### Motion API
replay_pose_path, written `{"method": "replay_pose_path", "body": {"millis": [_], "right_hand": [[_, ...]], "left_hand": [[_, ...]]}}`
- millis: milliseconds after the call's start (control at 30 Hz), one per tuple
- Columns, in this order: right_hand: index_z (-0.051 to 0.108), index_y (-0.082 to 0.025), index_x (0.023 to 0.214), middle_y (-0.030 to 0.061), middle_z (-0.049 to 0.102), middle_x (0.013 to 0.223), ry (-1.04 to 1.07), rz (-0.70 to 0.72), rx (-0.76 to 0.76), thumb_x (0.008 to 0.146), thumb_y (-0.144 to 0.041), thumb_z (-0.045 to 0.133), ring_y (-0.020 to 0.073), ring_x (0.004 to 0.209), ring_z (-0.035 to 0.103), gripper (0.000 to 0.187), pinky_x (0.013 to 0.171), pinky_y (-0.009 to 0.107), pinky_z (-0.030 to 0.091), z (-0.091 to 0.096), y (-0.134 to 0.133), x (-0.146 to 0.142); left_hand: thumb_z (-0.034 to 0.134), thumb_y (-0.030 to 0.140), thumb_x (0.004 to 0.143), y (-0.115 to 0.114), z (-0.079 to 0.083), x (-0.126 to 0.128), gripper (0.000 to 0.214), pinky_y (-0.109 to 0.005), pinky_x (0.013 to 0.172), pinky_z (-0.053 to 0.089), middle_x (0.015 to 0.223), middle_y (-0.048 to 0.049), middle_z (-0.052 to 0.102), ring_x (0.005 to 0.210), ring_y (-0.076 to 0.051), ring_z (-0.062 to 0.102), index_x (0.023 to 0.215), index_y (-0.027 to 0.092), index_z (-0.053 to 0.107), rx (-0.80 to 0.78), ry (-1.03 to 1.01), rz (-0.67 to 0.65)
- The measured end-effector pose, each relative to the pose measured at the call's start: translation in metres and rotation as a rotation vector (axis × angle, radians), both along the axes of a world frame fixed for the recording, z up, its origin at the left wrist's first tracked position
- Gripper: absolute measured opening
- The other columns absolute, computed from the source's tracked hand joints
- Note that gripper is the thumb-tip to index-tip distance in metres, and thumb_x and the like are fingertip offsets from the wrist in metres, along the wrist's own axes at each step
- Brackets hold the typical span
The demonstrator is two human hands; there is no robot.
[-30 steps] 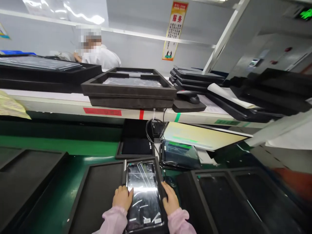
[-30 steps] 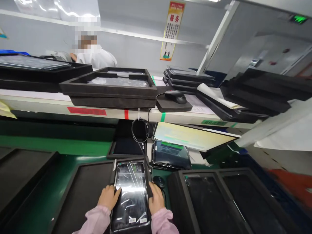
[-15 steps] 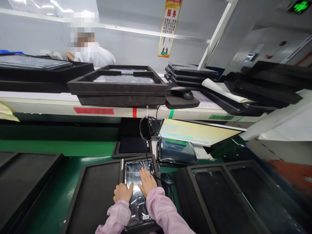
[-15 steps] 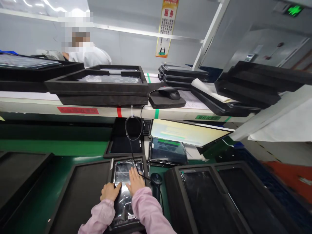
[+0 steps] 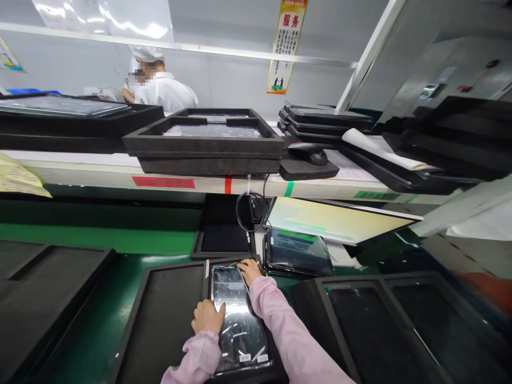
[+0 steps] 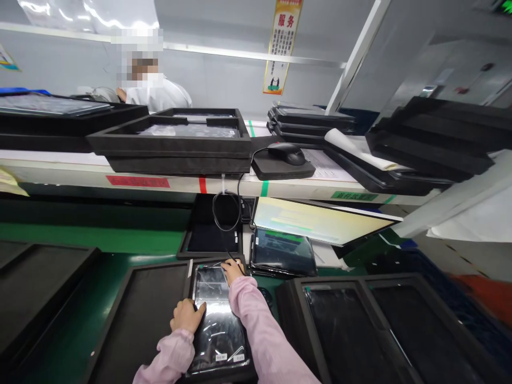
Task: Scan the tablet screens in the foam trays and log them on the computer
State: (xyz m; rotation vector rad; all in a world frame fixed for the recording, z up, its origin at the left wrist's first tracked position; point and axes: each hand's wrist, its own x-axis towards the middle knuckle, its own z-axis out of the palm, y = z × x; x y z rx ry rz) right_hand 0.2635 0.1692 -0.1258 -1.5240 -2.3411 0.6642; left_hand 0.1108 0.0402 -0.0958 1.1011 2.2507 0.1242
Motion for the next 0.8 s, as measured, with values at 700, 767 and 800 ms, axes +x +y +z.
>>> {"method": "replay_pose_path", "body": {"millis": [700,767,800], "right_hand": [[0.059,-0.013,0.082,0.0037,0.060,0.098,-0.294,0.156,-0.135,0.086,-0.022,0.053,0.0171,0.097,0.054,0.012,0.088,0.038,0.043,0.038,0.033,-0.004],[0.058,-0.013,0.089,0.0033,0.060,0.093,-0.333,0.155,-0.144,0.087,-0.021,0.050,0.0166,0.092,0.055,0.012,0.084,0.037,0.044,0.047,0.028,0.000],[0.057,-0.014,0.092,0.0030,0.061,0.091,-0.349,0.161,-0.153,0.088,-0.020,0.048,0.0161,0.088,0.056,0.012,0.080,0.035,0.044,0.051,0.025,0.001]], "left_hand": [[0.058,0.051,0.060,0.012,-0.033,-0.010,0.047,-0.036,0.077,0.045,0.088,-0.0160,0.063,0.085,-0.027,0.061,0.087,0.014,0.045,0.199,-0.418,0.151],[0.057,0.048,0.061,0.008,-0.036,-0.005,0.050,-0.035,0.076,0.046,0.085,-0.0126,0.063,0.079,-0.024,0.062,0.093,0.015,0.040,0.292,-0.474,0.172],[0.056,0.048,0.061,0.006,-0.037,-0.004,0.051,-0.035,0.076,0.046,0.083,-0.0108,0.063,0.077,-0.023,0.062,0.096,0.015,0.038,0.333,-0.503,0.189]]}}
